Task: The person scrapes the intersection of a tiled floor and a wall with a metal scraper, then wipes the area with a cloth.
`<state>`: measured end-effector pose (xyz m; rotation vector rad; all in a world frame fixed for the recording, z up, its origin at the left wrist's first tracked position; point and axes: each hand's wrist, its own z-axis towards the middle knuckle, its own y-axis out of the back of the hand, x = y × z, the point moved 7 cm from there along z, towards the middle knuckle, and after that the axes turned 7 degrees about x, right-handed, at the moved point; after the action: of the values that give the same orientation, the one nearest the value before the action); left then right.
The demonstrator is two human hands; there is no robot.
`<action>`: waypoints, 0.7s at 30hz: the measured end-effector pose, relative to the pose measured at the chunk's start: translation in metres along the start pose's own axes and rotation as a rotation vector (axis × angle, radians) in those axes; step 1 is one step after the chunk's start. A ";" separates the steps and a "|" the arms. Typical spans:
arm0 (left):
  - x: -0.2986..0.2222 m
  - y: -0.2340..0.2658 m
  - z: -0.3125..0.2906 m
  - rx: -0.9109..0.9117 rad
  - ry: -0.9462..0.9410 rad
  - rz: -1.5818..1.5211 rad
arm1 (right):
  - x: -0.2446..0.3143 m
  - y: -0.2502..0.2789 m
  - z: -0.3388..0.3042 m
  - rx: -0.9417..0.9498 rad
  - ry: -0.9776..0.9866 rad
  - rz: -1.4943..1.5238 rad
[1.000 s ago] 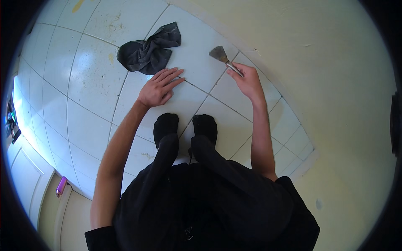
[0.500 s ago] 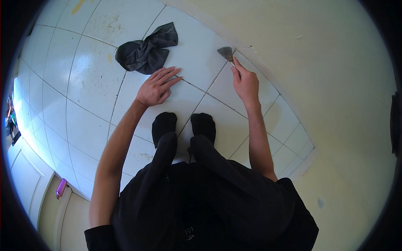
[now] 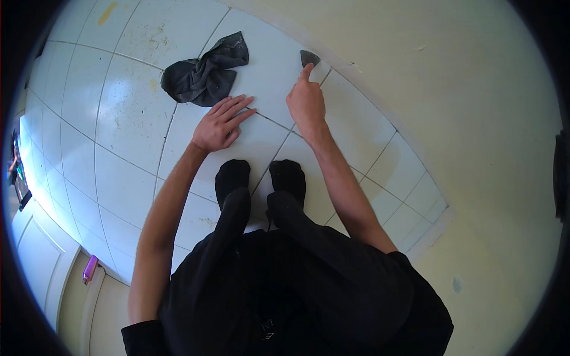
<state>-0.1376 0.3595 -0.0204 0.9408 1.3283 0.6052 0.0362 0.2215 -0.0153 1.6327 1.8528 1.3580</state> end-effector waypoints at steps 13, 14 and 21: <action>0.000 0.000 0.003 -0.017 -0.006 0.001 | -0.032 -0.074 -0.046 0.647 -0.294 1.719; 0.000 0.001 0.002 -0.014 -0.008 0.002 | -0.020 -0.080 -0.054 0.726 -0.333 1.790; -0.001 0.002 0.004 0.000 -0.003 -0.003 | -0.017 -0.048 0.008 0.498 -0.390 1.915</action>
<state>-0.1340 0.3588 -0.0181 0.9387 1.3267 0.6010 0.0193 0.2146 -0.0636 3.7175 -0.1591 0.6113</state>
